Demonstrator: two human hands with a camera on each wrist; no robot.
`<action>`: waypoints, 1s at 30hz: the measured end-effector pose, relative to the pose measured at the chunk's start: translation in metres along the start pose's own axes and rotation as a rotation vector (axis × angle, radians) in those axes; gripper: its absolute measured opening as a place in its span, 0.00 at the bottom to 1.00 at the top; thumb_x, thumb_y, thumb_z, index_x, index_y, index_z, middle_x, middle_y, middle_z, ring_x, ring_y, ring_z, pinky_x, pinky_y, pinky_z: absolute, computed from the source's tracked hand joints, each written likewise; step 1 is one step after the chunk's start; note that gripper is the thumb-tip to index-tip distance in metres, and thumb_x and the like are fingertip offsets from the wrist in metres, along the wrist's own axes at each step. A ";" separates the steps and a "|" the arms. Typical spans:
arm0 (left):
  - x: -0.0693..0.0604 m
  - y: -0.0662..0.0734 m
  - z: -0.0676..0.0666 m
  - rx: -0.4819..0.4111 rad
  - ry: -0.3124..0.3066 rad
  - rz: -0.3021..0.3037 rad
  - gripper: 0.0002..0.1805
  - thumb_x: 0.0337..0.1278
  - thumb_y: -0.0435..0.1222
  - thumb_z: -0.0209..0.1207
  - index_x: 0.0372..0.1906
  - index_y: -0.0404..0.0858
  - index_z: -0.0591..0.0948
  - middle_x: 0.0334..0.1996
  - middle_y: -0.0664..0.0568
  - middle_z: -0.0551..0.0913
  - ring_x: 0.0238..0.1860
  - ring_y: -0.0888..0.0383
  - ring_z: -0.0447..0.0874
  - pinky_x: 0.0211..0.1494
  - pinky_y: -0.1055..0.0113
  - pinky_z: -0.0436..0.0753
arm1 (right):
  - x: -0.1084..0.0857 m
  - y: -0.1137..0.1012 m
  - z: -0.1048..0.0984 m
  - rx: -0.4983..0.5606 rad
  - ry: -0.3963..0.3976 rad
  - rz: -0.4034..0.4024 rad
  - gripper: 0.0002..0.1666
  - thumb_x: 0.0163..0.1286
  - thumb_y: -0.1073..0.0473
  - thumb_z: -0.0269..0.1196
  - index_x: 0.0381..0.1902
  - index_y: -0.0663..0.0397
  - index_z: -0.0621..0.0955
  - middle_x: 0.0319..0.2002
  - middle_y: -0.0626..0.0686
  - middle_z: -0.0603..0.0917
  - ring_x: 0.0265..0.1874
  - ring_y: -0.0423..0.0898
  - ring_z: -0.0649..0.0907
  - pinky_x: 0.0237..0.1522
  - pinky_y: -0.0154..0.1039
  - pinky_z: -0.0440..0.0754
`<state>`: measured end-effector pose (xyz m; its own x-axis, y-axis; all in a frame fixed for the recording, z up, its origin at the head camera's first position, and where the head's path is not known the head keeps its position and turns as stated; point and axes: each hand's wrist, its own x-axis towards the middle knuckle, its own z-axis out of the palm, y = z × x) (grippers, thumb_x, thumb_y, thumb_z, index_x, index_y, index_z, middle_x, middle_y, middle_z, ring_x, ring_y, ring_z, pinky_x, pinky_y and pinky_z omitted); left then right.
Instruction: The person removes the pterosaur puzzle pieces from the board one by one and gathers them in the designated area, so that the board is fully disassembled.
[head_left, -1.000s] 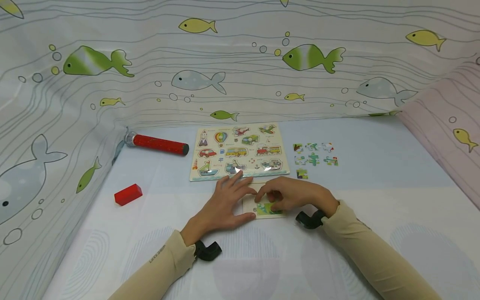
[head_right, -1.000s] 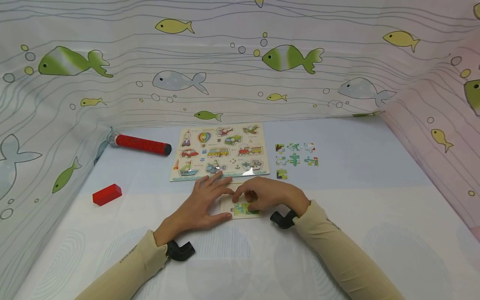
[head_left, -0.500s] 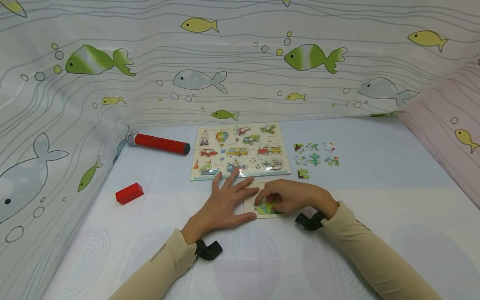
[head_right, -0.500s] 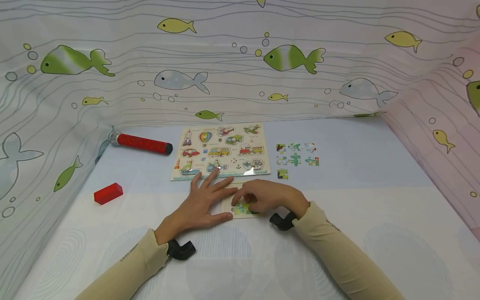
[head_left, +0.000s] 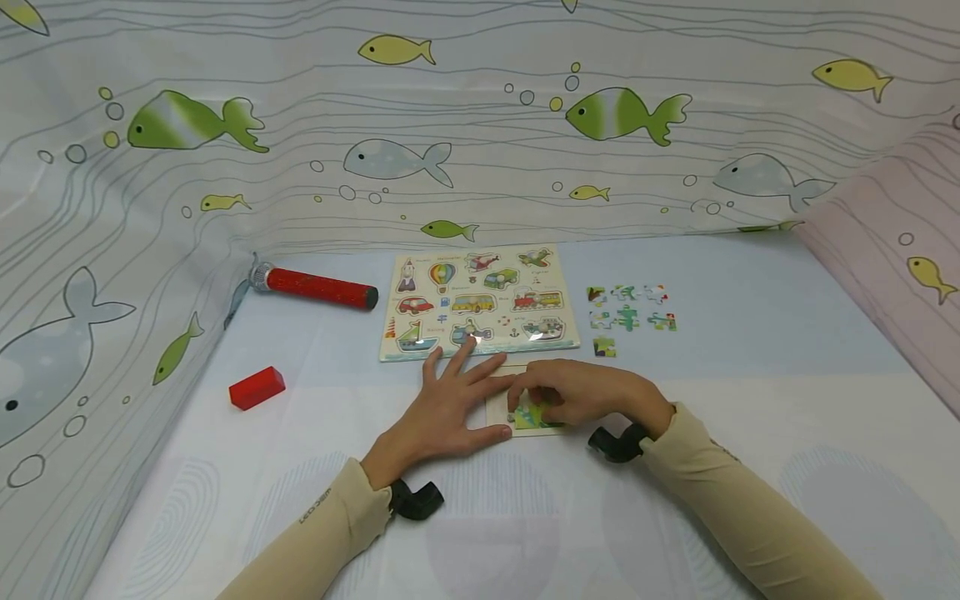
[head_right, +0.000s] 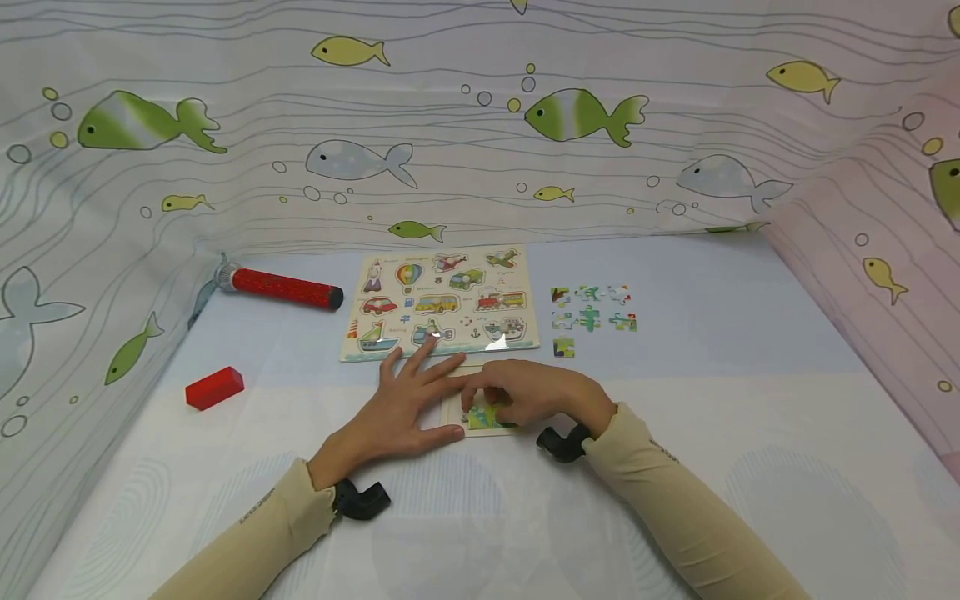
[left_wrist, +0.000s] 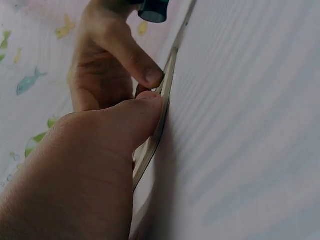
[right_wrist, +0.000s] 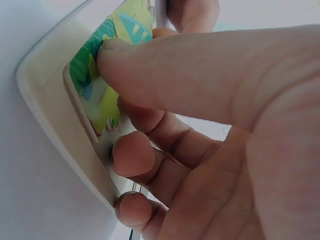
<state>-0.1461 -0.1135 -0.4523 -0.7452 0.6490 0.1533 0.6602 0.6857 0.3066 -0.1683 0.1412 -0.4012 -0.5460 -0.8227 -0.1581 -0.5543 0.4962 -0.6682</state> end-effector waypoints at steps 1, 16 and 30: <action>0.000 0.000 0.000 0.001 0.000 0.000 0.37 0.59 0.68 0.56 0.74 0.64 0.70 0.79 0.60 0.63 0.84 0.43 0.41 0.74 0.29 0.41 | 0.000 0.000 0.000 0.002 0.003 -0.001 0.22 0.66 0.71 0.64 0.51 0.40 0.83 0.35 0.48 0.78 0.35 0.44 0.76 0.41 0.35 0.75; -0.001 0.000 0.000 -0.012 0.002 0.002 0.38 0.59 0.67 0.56 0.74 0.62 0.71 0.79 0.59 0.63 0.84 0.42 0.42 0.74 0.28 0.41 | 0.001 0.011 0.000 0.177 -0.013 -0.056 0.18 0.69 0.70 0.62 0.50 0.44 0.82 0.33 0.46 0.79 0.26 0.39 0.74 0.31 0.32 0.73; 0.000 0.001 -0.001 -0.011 0.003 0.003 0.37 0.59 0.67 0.56 0.73 0.62 0.71 0.79 0.59 0.64 0.84 0.42 0.43 0.74 0.29 0.42 | 0.000 0.011 -0.001 0.208 -0.002 -0.067 0.16 0.69 0.69 0.63 0.50 0.45 0.83 0.32 0.48 0.79 0.26 0.40 0.75 0.31 0.32 0.74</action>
<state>-0.1452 -0.1133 -0.4510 -0.7433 0.6502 0.1573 0.6616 0.6799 0.3162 -0.1755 0.1471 -0.4078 -0.5108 -0.8527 -0.1100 -0.4476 0.3730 -0.8128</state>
